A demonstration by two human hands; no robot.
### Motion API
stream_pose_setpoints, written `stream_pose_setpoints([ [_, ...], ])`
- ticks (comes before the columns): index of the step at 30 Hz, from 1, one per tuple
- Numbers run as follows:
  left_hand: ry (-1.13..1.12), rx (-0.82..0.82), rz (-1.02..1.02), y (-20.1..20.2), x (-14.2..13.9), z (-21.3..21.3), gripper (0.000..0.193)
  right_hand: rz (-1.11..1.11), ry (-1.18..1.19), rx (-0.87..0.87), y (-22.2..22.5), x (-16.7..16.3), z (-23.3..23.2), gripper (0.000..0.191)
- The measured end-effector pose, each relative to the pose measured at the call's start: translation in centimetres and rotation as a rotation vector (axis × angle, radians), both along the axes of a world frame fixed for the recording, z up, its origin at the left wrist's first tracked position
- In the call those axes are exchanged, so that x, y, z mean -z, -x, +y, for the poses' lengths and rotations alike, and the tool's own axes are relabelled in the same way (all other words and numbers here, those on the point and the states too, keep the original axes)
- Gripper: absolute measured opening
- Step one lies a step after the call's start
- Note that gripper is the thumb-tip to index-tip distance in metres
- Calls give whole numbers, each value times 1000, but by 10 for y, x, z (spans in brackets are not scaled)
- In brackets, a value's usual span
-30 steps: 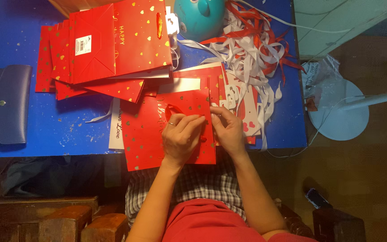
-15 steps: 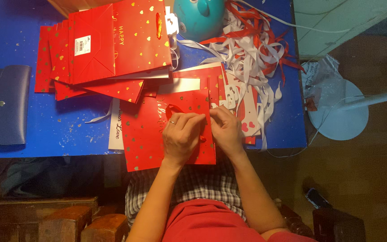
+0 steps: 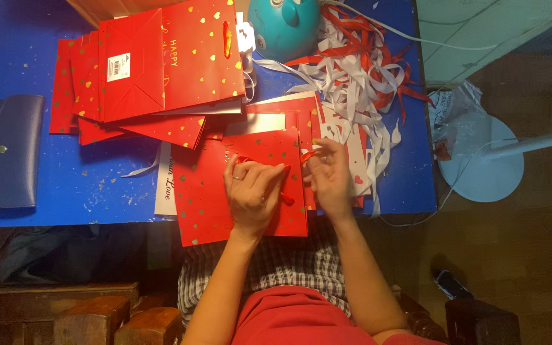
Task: The person sits at a blue table and attaches ribbon handles to red Valentine's gift bags. They thread ribbon through the punched holes of each bag, tie the ends, and set finished bags on a growing stack while taking new bags one at a time.
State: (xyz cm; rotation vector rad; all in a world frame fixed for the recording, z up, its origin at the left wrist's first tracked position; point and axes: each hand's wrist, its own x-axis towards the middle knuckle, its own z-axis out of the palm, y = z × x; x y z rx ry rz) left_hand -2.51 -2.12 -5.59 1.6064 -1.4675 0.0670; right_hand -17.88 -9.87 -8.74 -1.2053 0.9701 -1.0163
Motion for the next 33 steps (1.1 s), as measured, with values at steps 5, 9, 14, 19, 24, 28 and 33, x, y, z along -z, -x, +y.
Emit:
stream_pose_setpoints([
  [5,-32,31,38,-1,2,0,18,451,494,-161,5,-12,0,22],
  [9,-30,29,27,0,1,-1,18,349,426,-128,2,-6,0,11],
  [14,-35,10,4,0,0,-1,16,-8,126,144,-6,1,3,7],
  [19,-30,9,1,0,-1,-1,15,276,349,-9,-1,-4,2,21],
  [24,1,26,25,-1,0,1,16,257,411,-89,2,4,2,20],
  [28,3,40,18,-2,1,1,17,48,277,15,4,13,2,8],
  [33,0,24,25,-2,0,1,17,-64,95,66,3,8,-2,13],
])
